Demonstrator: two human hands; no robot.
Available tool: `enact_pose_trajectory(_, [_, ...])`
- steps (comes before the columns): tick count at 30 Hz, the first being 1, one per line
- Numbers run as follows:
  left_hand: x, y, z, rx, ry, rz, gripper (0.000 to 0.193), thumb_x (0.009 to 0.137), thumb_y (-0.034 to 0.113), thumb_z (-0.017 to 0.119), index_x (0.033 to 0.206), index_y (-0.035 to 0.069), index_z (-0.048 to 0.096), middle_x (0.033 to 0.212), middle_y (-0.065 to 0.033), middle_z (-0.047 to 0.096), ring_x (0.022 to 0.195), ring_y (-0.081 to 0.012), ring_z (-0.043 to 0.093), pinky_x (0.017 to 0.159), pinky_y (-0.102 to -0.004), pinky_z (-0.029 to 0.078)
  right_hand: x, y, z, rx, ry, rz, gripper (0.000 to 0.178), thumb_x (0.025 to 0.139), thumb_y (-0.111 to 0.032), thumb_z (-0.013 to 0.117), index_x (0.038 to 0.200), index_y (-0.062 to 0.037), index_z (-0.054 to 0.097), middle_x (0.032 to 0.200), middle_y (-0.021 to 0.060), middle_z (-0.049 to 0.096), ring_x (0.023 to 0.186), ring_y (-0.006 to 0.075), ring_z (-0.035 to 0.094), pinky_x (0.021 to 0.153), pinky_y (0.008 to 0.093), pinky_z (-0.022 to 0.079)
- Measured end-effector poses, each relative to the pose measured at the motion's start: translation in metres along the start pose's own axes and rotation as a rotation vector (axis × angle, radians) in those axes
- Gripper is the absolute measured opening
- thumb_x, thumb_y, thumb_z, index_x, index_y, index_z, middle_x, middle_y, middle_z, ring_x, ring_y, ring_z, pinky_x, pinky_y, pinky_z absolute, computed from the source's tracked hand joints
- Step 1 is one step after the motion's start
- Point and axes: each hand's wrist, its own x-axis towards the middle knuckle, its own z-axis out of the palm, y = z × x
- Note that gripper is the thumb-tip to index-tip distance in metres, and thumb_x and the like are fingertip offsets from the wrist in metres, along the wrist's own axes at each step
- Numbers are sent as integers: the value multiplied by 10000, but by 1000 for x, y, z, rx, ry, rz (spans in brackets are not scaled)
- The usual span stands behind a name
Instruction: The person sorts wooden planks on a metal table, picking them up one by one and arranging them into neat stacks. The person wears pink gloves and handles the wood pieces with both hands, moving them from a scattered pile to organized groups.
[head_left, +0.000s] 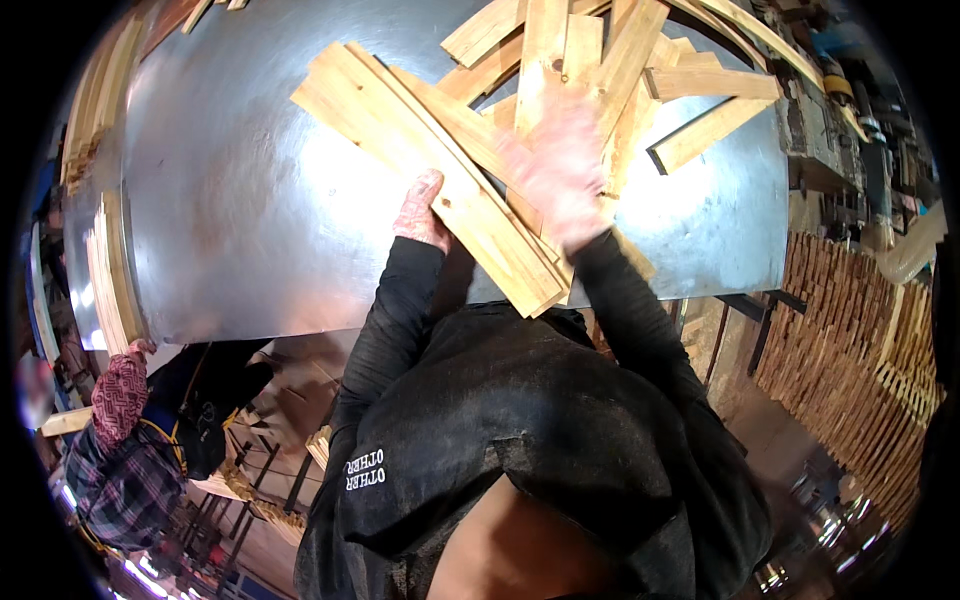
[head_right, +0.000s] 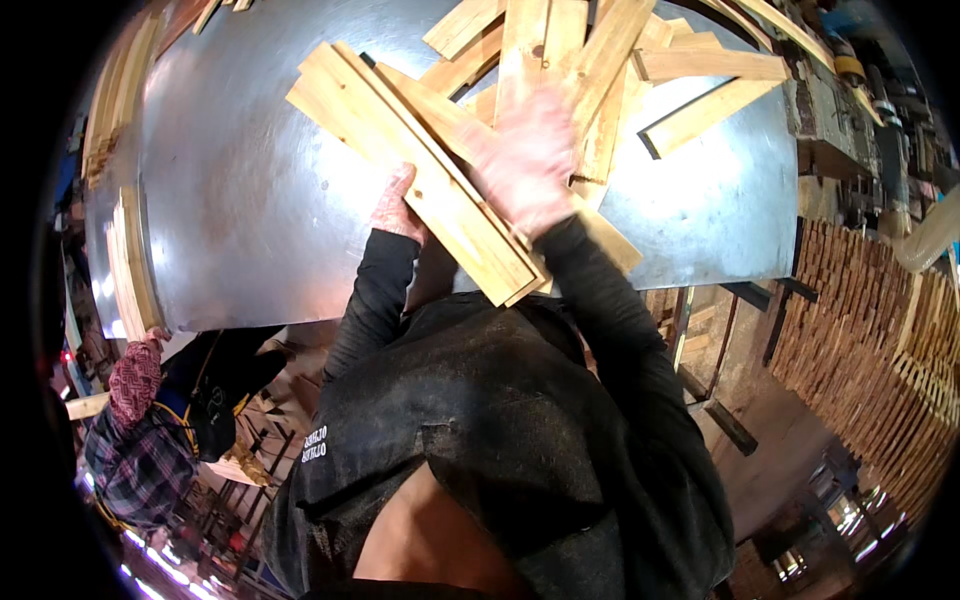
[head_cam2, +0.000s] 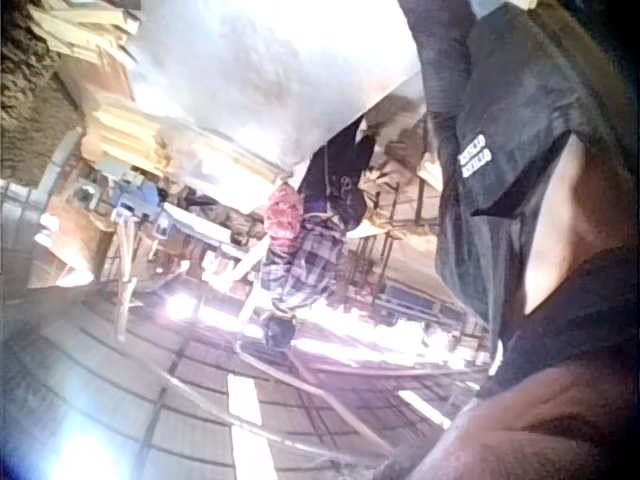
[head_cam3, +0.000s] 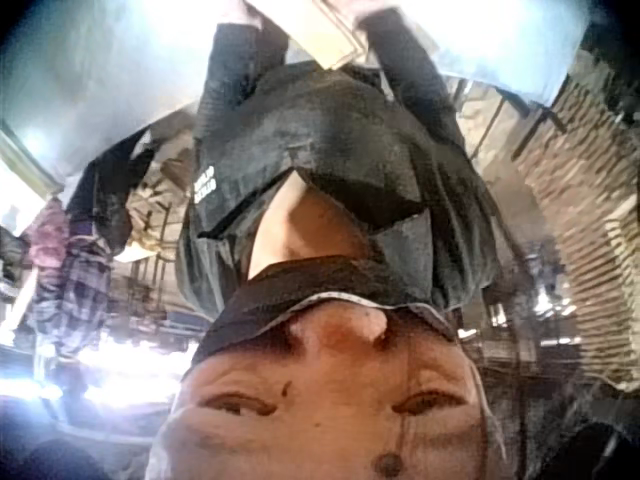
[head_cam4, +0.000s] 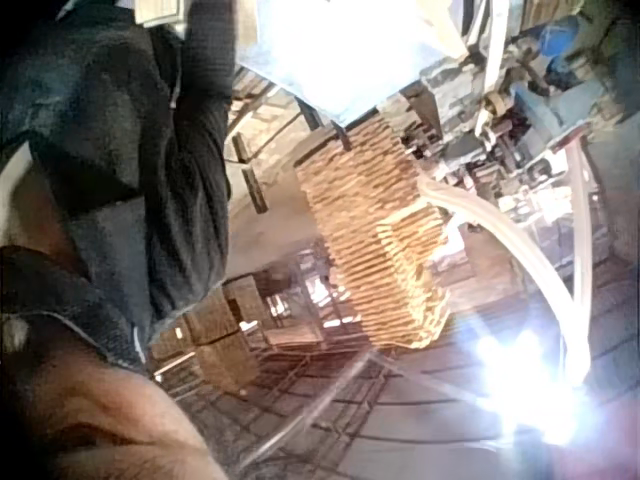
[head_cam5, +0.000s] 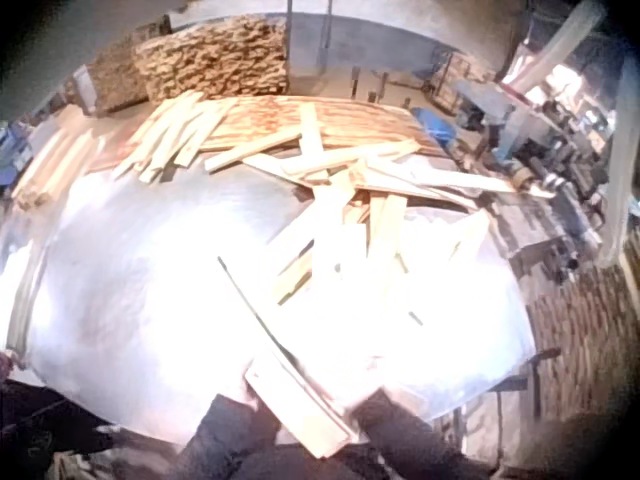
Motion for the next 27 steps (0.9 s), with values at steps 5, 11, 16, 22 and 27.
enact_pose_trajectory(5, [11,-9,15,-22,120,-67,349,834,142,712,1159,62,615,1107,-91,643,1053,-274,597,948,-439,503,67,89,-4,77,53,645,977,739,-353,759,1499,-9,250,1351,358,438,1319,354,435,1069,469,361])
enact_pose_trajectory(11, [32,-11,-5,-50,104,-64,345,861,181,669,1174,55,596,1099,-108,651,1013,-284,638,907,-457,539,-2,32,-59,560,-7,577,827,760,-144,668,1478,-2,283,1210,223,546,1017,296,556,863,384,507])
enact_pose_trajectory(16, [34,-12,-2,-49,74,-57,398,879,203,650,1237,51,568,1148,-123,645,1040,-291,637,915,-454,539,-93,60,-44,256,10,315,891,730,-107,652,1492,55,219,1449,337,357,1369,461,353,1076,454,409])
enact_pose_trajectory(22, [33,-14,3,-14,57,-40,435,897,269,636,1277,73,552,1203,-123,637,1065,-318,629,935,-479,525,-154,54,-89,180,39,-23,734,653,-24,613,1369,-39,452,1388,315,414,1261,474,454,1016,472,448])
enact_pose_trajectory(27, [26,-13,14,-44,14,33,708,928,528,557,1436,64,393,1346,-160,552,1175,-353,568,1015,-497,470,-113,24,-93,105,-13,-442,545,717,-48,618,1258,-65,547,1325,238,491,1196,414,515,950,442,486])
